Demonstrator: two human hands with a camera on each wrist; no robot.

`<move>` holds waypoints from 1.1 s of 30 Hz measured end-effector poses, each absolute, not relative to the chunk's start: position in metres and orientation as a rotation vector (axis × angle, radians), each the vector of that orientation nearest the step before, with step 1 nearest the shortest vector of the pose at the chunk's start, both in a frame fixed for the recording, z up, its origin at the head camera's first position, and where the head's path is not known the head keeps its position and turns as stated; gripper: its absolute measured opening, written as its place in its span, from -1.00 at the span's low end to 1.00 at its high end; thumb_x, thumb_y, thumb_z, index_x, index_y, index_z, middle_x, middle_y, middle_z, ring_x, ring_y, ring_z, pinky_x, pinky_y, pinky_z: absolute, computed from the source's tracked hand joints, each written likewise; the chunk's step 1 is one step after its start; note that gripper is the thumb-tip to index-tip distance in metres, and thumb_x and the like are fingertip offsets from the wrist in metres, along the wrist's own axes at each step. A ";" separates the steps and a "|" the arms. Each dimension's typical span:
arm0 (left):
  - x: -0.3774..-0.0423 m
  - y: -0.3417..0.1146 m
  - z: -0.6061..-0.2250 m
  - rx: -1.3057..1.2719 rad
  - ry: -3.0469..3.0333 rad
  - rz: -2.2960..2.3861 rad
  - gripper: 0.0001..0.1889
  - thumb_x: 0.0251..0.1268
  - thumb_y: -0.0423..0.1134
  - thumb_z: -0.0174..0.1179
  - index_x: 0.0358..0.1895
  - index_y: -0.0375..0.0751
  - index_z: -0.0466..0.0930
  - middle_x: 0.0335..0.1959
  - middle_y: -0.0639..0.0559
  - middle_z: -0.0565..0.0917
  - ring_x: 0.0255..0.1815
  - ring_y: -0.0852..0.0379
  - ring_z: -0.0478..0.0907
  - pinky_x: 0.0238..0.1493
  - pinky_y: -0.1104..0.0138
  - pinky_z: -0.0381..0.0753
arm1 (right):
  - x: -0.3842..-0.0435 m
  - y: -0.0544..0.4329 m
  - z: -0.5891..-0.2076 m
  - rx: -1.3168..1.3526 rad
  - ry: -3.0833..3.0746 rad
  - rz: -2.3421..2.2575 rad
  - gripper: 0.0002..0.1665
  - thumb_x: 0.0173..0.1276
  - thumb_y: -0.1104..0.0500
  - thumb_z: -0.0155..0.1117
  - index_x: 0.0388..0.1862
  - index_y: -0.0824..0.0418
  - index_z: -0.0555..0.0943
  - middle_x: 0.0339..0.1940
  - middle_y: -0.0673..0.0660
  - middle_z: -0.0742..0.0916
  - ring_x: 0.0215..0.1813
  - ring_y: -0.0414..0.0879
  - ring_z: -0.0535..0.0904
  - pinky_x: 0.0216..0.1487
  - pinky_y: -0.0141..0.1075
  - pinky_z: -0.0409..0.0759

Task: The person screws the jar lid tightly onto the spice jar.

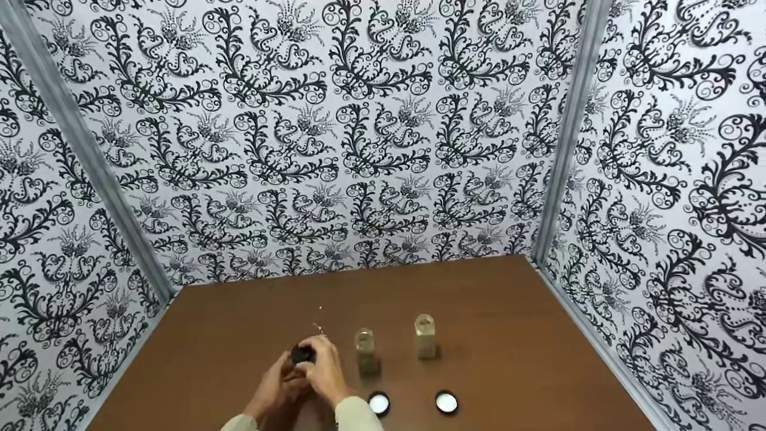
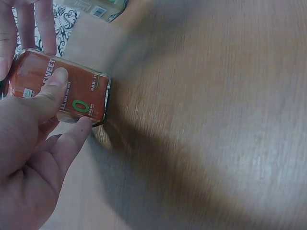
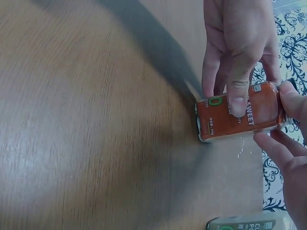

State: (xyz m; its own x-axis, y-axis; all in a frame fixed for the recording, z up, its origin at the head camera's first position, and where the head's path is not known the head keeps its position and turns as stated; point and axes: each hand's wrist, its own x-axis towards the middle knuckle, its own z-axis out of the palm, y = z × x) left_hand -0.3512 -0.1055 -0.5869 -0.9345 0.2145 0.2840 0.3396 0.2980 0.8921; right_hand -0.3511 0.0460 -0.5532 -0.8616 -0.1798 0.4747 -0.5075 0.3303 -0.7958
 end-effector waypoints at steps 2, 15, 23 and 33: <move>-0.351 -0.106 -0.586 -0.522 -2.482 -1.567 -0.50 0.07 -0.43 0.44 0.10 -0.37 0.48 0.09 -0.41 0.68 0.09 -0.29 0.67 0.09 0.12 0.68 | -0.351 0.046 -0.553 0.632 -2.296 1.518 -0.61 0.11 0.37 0.49 -0.05 0.27 0.66 -0.09 0.17 0.70 0.05 0.04 0.68 0.12 -0.15 0.67; -0.351 -0.107 -0.584 -0.527 -2.454 -1.699 -0.49 0.07 -0.45 0.42 0.10 -0.45 0.45 0.10 -0.48 0.64 0.09 -0.31 0.66 0.04 0.18 0.71 | -0.352 0.046 -0.550 0.760 -2.401 1.339 -0.48 0.26 0.43 0.31 0.24 0.33 0.58 0.20 0.24 0.67 0.29 0.16 0.58 0.38 -0.06 0.50; -0.354 -0.103 -0.588 -0.286 -2.061 -2.546 -0.77 0.55 -0.40 -0.03 0.11 -0.45 0.47 -0.05 -0.15 0.73 -0.13 0.23 0.66 -0.13 0.41 0.69 | -0.351 0.043 -0.551 0.679 -2.322 1.349 -0.56 0.12 0.34 0.49 0.03 0.31 0.67 -0.05 0.17 0.71 0.04 0.04 0.66 0.15 -0.21 0.63; -0.354 -0.104 -0.588 -0.172 -1.862 -2.763 -0.66 0.66 -0.26 -0.24 0.00 -0.33 0.56 -0.22 0.15 0.72 -0.27 0.29 0.62 -0.24 0.43 0.66 | -0.350 0.045 -0.551 0.727 -2.341 1.314 -0.58 0.13 0.35 0.47 0.00 0.27 0.65 0.11 0.18 0.68 0.17 0.11 0.63 0.26 -0.16 0.57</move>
